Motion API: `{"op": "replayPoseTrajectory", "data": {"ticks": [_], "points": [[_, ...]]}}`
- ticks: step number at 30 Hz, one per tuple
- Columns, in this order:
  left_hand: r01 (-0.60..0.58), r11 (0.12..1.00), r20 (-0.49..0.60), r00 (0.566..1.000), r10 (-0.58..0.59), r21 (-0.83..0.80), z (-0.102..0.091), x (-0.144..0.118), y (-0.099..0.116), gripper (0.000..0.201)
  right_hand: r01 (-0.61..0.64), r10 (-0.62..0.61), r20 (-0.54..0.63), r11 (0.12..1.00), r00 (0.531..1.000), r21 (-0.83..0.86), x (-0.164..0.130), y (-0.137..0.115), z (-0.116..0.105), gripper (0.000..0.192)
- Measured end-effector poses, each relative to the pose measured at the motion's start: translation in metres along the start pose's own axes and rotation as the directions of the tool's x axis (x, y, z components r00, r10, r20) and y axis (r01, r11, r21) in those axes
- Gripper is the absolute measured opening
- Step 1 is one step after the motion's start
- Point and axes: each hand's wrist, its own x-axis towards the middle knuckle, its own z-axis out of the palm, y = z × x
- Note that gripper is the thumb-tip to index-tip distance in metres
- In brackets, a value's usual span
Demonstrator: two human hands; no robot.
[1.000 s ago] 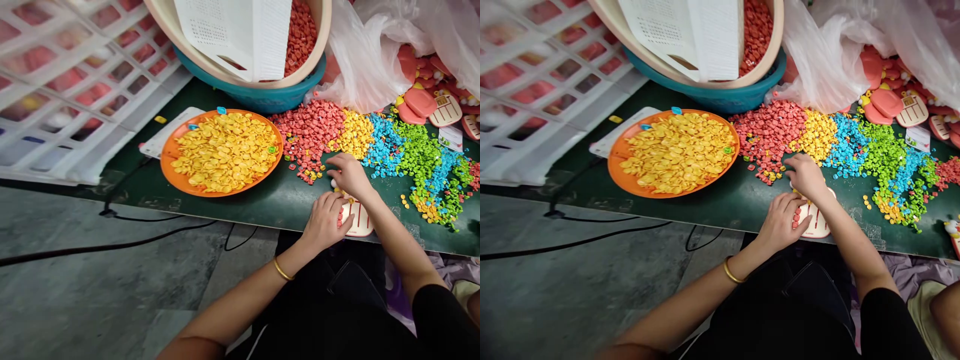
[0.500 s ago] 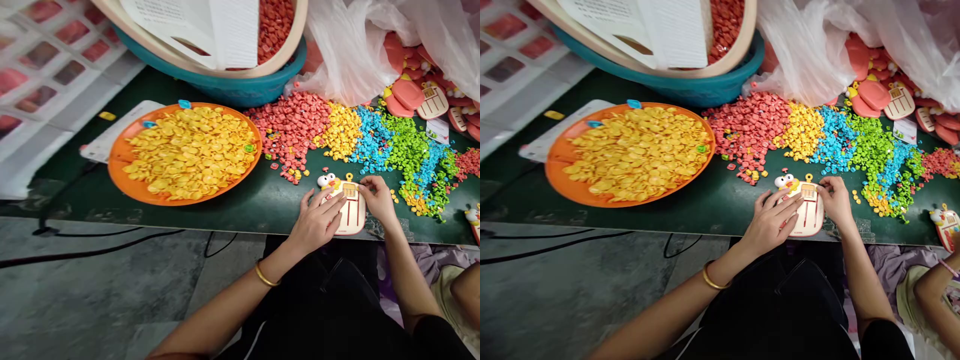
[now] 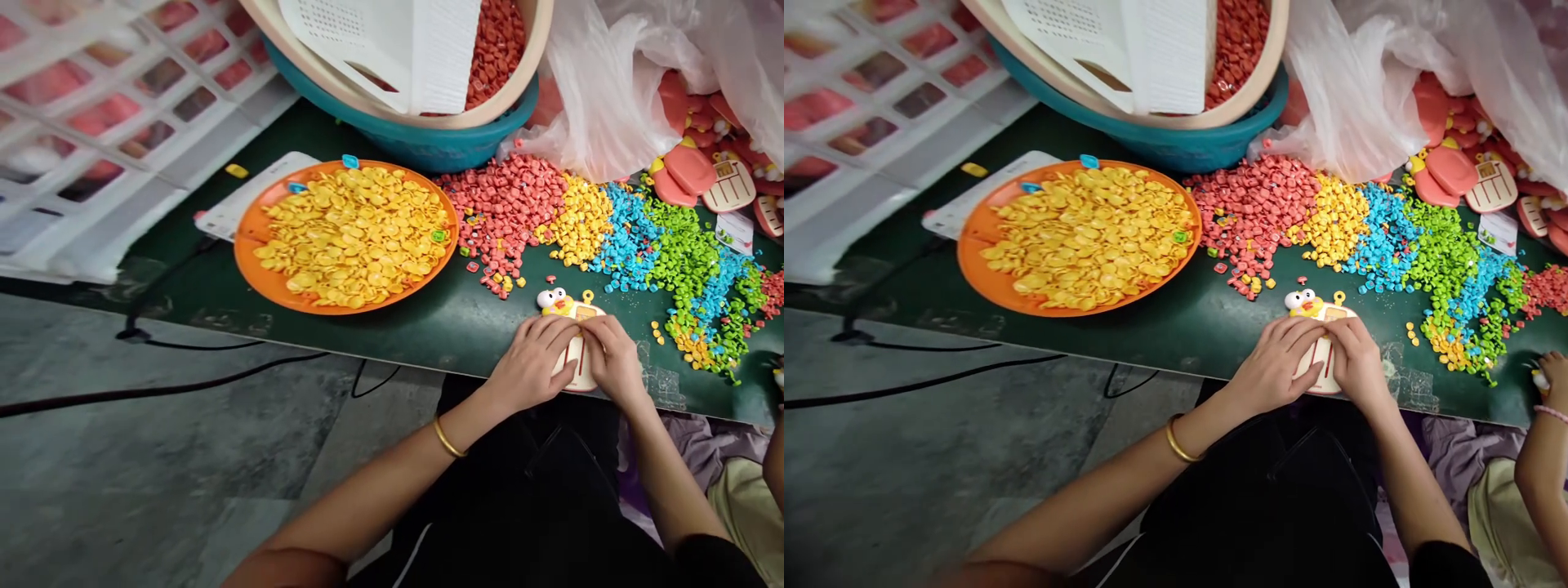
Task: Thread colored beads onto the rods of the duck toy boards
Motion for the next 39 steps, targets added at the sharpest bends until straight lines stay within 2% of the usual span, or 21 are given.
{"op": "replayPoseTrajectory", "data": {"ticks": [2, 4, 6, 8, 10, 12, 14, 16, 18, 21, 24, 28, 32, 35, 37, 39], "points": [[0.005, 1.0, 0.01, 1.0, -0.005, 0.017, 0.0, 0.0, 0.001, 0.051, 0.007, -0.006, -0.046, 1.0, 0.999, 0.022, 0.028, -0.006, 0.004, 0.025], [-0.003, 0.999, 0.022, 1.0, 0.002, 0.033, 0.001, -0.001, 0.001, 0.049, 0.025, -0.025, -0.013, 0.999, 1.0, -0.02, 0.064, -0.012, 0.016, 0.021], [0.0, 0.999, 0.001, 1.0, 0.0, 0.038, 0.002, -0.002, 0.001, 0.043, 0.083, -0.063, 0.182, 0.991, 0.981, -0.102, 0.098, -0.02, 0.035, 0.014], [0.008, 1.0, -0.046, 0.999, -0.007, 0.025, 0.003, -0.004, 0.001, 0.037, 0.137, -0.058, 0.377, 0.973, 0.925, -0.188, 0.122, -0.028, 0.055, 0.012], [0.006, 1.0, -0.088, 0.996, -0.006, 0.002, 0.004, -0.006, 0.001, 0.032, 0.15, -0.024, 0.461, 0.959, 0.887, -0.24, 0.133, -0.033, 0.065, 0.011], [0.009, 1.0, -0.109, 0.994, -0.01, -0.006, 0.004, -0.007, 0.0, 0.03, 0.117, -0.011, 0.437, 0.97, 0.899, -0.215, 0.13, -0.032, 0.056, 0.008], [0.01, 1.0, -0.11, 0.994, -0.008, 0.017, 0.004, -0.006, 0.0, 0.032, 0.022, 0.016, 0.34, 0.994, 0.94, -0.108, 0.114, -0.022, 0.031, 0.008], [-0.029, 0.998, -0.072, 0.997, 0.034, 0.059, 0.002, -0.004, 0.0, 0.036, -0.114, 0.105, 0.228, 0.993, 0.968, 0.027, 0.09, -0.004, 0.002, 0.013], [-0.096, 0.992, -0.003, 0.995, 0.096, 0.085, -0.001, -0.001, 0.0, 0.041, -0.249, 0.232, 0.16, 0.964, 0.959, 0.094, 0.063, 0.015, -0.018, 0.019], [-0.145, 0.987, 0.064, 0.988, 0.14, 0.07, -0.002, 0.001, -0.002, 0.046, -0.351, 0.347, 0.05, 0.925, 0.936, 0.144, 0.036, 0.033, -0.019, 0.021], [-0.1, 0.993, 0.003, 0.995, 0.1, 0.057, 0.001, -0.001, -0.004, 0.046, -0.301, 0.312, -0.064, 0.943, 0.948, 0.143, 0.03, 0.034, -0.004, 0.017], [-0.001, 0.999, -0.183, 0.983, 0.008, 0.041, 0.006, -0.007, -0.004, 0.045, -0.171, 0.172, -0.084, 0.985, 0.982, 0.017, 0.024, 0.021, 0.004, 0.02], [-0.087, 0.996, -0.151, 0.985, 0.086, -0.002, 0.006, -0.008, -0.003, 0.043, -0.079, 0.075, -0.057, 0.995, 0.996, -0.068, 0.0, 0.014, 0.005, 0.022], [-0.133, 0.991, -0.137, 0.982, 0.132, 0.001, 0.004, -0.009, -0.002, 0.041, -0.037, 0.035, -0.041, 0.998, 0.999, -0.047, -0.009, 0.01, 0.005, 0.023], [-0.149, 0.989, -0.138, 0.979, 0.147, -0.003, 0.003, -0.009, -0.002, 0.04, -0.033, 0.031, 0.024, 0.998, 0.999, 0.048, 0.001, 0.006, 0.005, 0.022], [-0.158, 0.987, -0.138, 0.978, 0.157, 0.004, 0.003, -0.01, -0.002, 0.038, -0.034, 0.024, 0.073, 0.99, 0.997, 0.137, 0.025, 0.001, 0.007, 0.021]]}}
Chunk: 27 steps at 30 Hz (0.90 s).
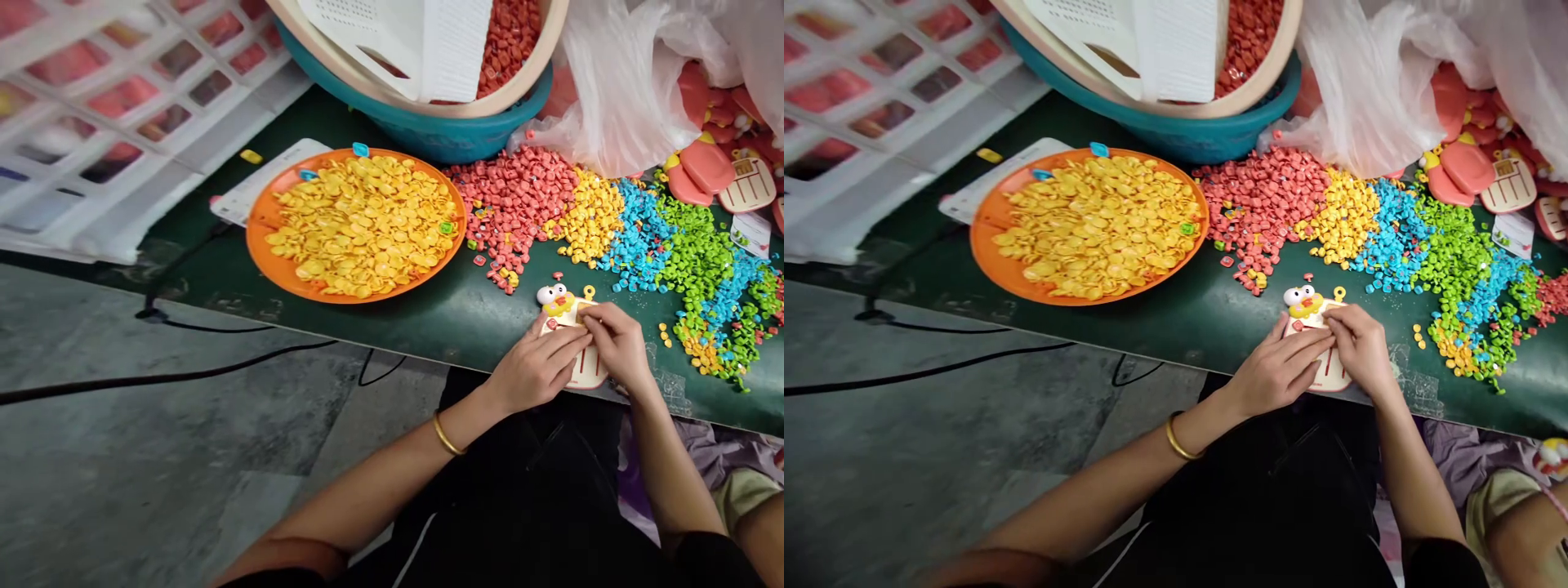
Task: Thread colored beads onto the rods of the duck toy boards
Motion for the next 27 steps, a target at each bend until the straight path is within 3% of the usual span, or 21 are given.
{"op": "replayPoseTrajectory", "data": {"ticks": [3, 6, 8, 10, 13, 16, 19, 24, 27], "points": [[-0.007, 1.0, 0.012, 1.0, 0.007, 0.028, 0.001, 0.0, 0.0, 0.034, 0.08, -0.078, 0.068, 0.996, 0.995, -0.03, 0.05, -0.015, 0.014, 0.017], [0.001, 0.998, 0.065, 0.998, -0.005, 0.059, 0.002, 0.0, -0.002, 0.033, 0.223, -0.147, 0.323, 0.951, 0.935, -0.213, 0.092, -0.034, 0.038, 0.015], [-0.019, 0.996, 0.15, 0.989, 0.006, 0.082, 0.002, 0.001, -0.004, 0.037, 0.287, -0.097, 0.476, 0.894, 0.874, -0.345, 0.106, -0.044, 0.052, 0.019], [-0.045, 0.995, 0.242, 0.97, 0.022, 0.093, 0.001, 0.002, -0.005, 0.042, 0.311, -0.022, 0.534, 0.832, 0.845, -0.459, 0.111, -0.05, 0.058, 0.024], [-0.038, 0.995, 0.317, 0.948, 0.007, 0.09, -0.001, 0.004, -0.006, 0.046, 0.319, 0.044, 0.54, 0.766, 0.841, -0.559, 0.112, -0.053, 0.056, 0.027], [-0.013, 0.995, 0.337, 0.941, -0.022, 0.101, -0.001, 0.005, -0.006, 0.046, 0.303, 0.08, 0.545, 0.759, 0.835, -0.576, 0.11, -0.055, 0.05, 0.031], [-0.017, 0.992, 0.34, 0.94, -0.028, 0.129, 0.0, 0.005, -0.006, 0.047, 0.272, 0.072, 0.529, 0.795, 0.846, -0.543, 0.109, -0.058, 0.052, 0.033], [-0.017, 0.983, 0.309, 0.95, -0.041, 0.183, 0.002, 0.006, -0.002, 0.045, 0.192, 0.054, 0.476, 0.87, 0.878, -0.453, 0.116, -0.061, 0.07, 0.018], [0.033, 0.985, 0.236, 0.969, -0.074, 0.17, 0.0, 0.007, 0.0, 0.042, 0.095, 0.048, 0.356, 0.922, 0.933, -0.375, 0.118, -0.054, 0.051, 0.011]]}}
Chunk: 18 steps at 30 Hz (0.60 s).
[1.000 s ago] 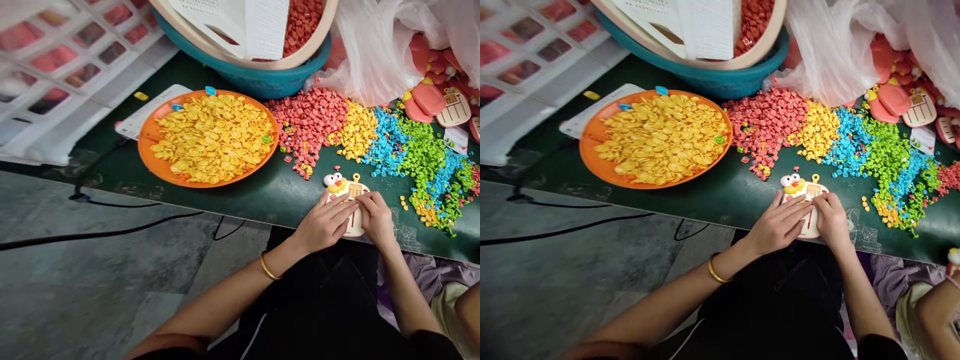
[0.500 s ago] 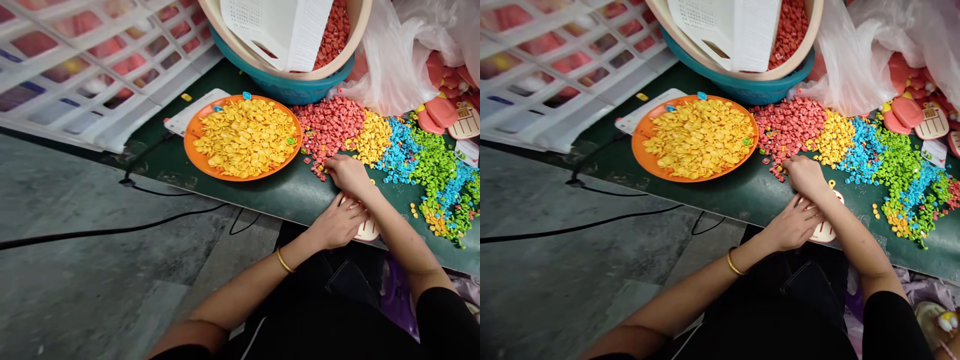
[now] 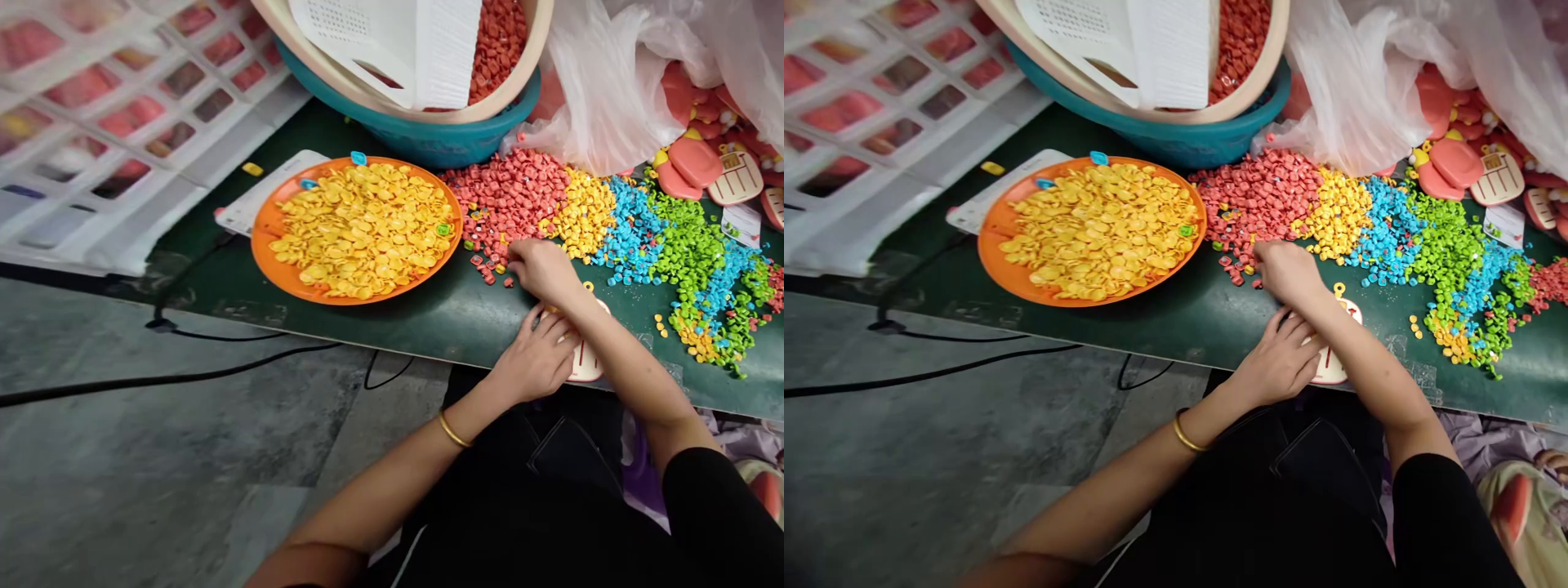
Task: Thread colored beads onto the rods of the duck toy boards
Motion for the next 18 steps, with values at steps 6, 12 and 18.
{"op": "replayPoseTrajectory", "data": {"ticks": [6, 12, 18], "points": [[0.046, 0.997, -0.133, 0.99, -0.053, -0.057, 0.0, -0.001, -0.001, 0.047, -0.155, 0.258, -0.256, 0.92, 0.932, 0.361, -0.089, 0.067, -0.031, 0.016], [0.114, 0.989, -0.149, 0.981, -0.127, -0.093, 0.001, 0.0, -0.002, 0.045, -0.197, 0.317, -0.36, 0.922, 0.878, 0.332, -0.134, 0.083, 0.009, 0.022], [0.133, 0.987, -0.149, 0.978, -0.146, -0.095, 0.0, 0.001, -0.003, 0.053, -0.126, 0.218, -0.412, 0.963, 0.885, 0.239, -0.155, 0.061, 0.033, 0.027]]}}
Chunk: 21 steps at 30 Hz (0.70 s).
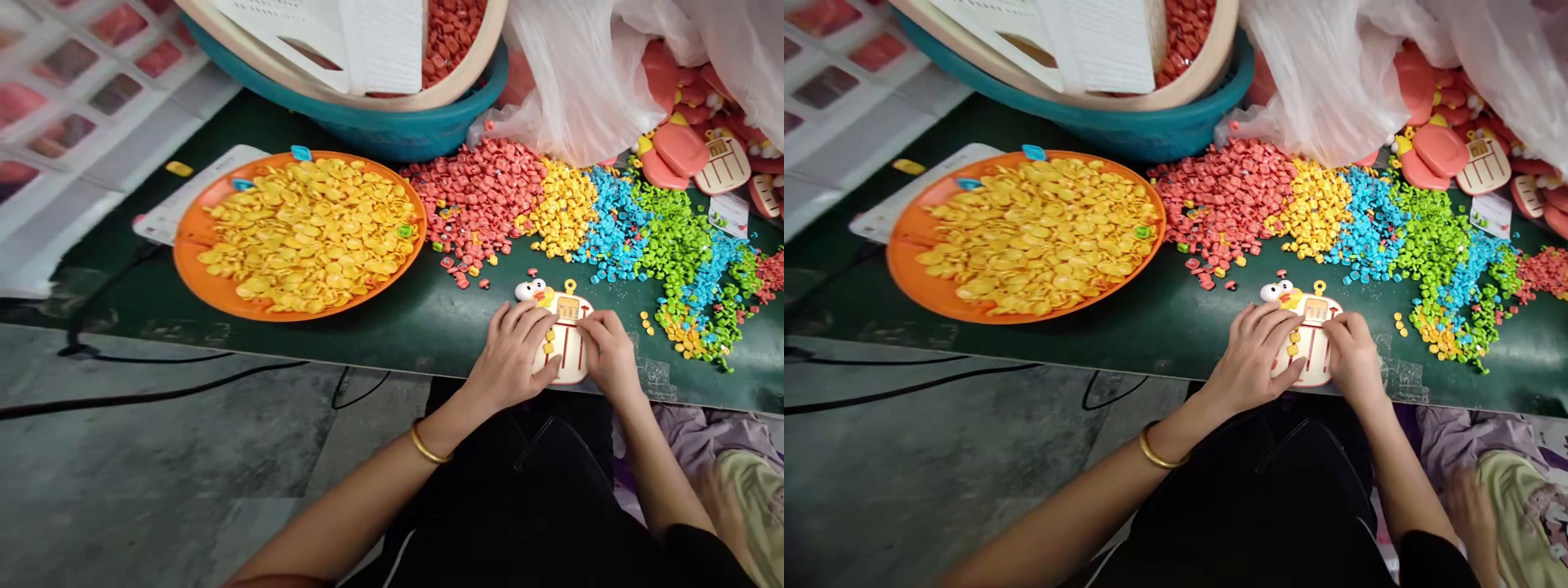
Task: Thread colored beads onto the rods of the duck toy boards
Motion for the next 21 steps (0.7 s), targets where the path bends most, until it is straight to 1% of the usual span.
{"op": "replayPoseTrajectory", "data": {"ticks": [2, 3, 4, 5, 7, 9, 10, 11, 13, 16, 18, 19, 21], "points": [[-0.011, 1.0, -0.017, 1.0, 0.01, -0.029, 0.001, 0.0, -0.002, 0.05, 0.053, -0.054, 0.03, 0.998, 0.998, 0.032, -0.003, -0.004, 0.004, 0.03], [-0.012, 0.999, -0.035, 0.999, 0.01, -0.044, 0.001, 0.0, -0.003, 0.047, 0.082, -0.086, 0.058, 0.994, 0.995, 0.065, 0.001, -0.005, 0.006, 0.03], [-0.011, 0.998, -0.053, 0.999, 0.008, -0.056, 0.002, 0.0, -0.004, 0.044, 0.098, -0.105, 0.076, 0.991, 0.991, 0.096, 0.007, -0.005, 0.007, 0.03], [-0.009, 0.998, -0.067, 0.998, 0.005, -0.064, 0.002, 0.0, -0.005, 0.041, 0.09, -0.097, 0.067, 0.99, 0.993, 0.109, 0.017, -0.003, 0.008, 0.028], [-0.006, 0.998, -0.081, 0.997, 0.001, -0.063, 0.001, 0.0, -0.005, 0.035, -0.004, 0.006, -0.021, 0.998, 1.0, 0.06, 0.041, 0.006, 0.007, 0.024], [-0.003, 0.999, -0.078, 0.997, 0.0, -0.042, 0.0, 0.0, -0.004, 0.033, -0.129, 0.124, -0.108, 0.991, 0.986, -0.039, 0.063, 0.018, 0.003, 0.022], [0.001, 1.0, -0.076, 0.997, -0.003, -0.028, 0.0, 0.0, -0.003, 0.034, -0.161, 0.151, -0.115, 0.984, 0.982, -0.076, 0.07, 0.023, 0.001, 0.021], [0.003, 1.0, -0.073, 0.997, -0.005, -0.016, -0.001, 0.0, -0.002, 0.035, -0.166, 0.156, -0.099, 0.982, 0.983, -0.092, 0.074, 0.028, -0.002, 0.02], [0.006, 1.0, -0.072, 0.997, -0.006, 0.0, -0.001, -0.001, -0.001, 0.036, -0.147, 0.143, -0.062, 0.988, 0.988, -0.048, 0.071, 0.032, -0.007, 0.019], [-0.001, 1.0, -0.092, 0.996, 0.002, 0.006, -0.001, -0.003, 0.001, 0.034, -0.163, 0.167, -0.02, 0.977, 0.986, 0.137, 0.048, 0.03, -0.011, 0.022], [-0.016, 1.0, -0.102, 0.995, 0.018, 0.019, 0.0, -0.004, 0.001, 0.034, -0.172, 0.176, 0.0, 0.962, 0.984, 0.212, 0.033, 0.027, -0.01, 0.023], [-0.037, 0.999, -0.086, 0.995, 0.04, 0.03, 0.0, -0.004, 0.001, 0.038, -0.161, 0.167, -0.01, 0.963, 0.986, 0.215, 0.027, 0.026, -0.008, 0.023], [-0.108, 0.993, -0.009, 0.994, 0.109, 0.046, 0.0, -0.003, 0.0, 0.047, -0.112, 0.123, -0.062, 0.98, 0.99, 0.166, 0.021, 0.024, -0.002, 0.024]]}}
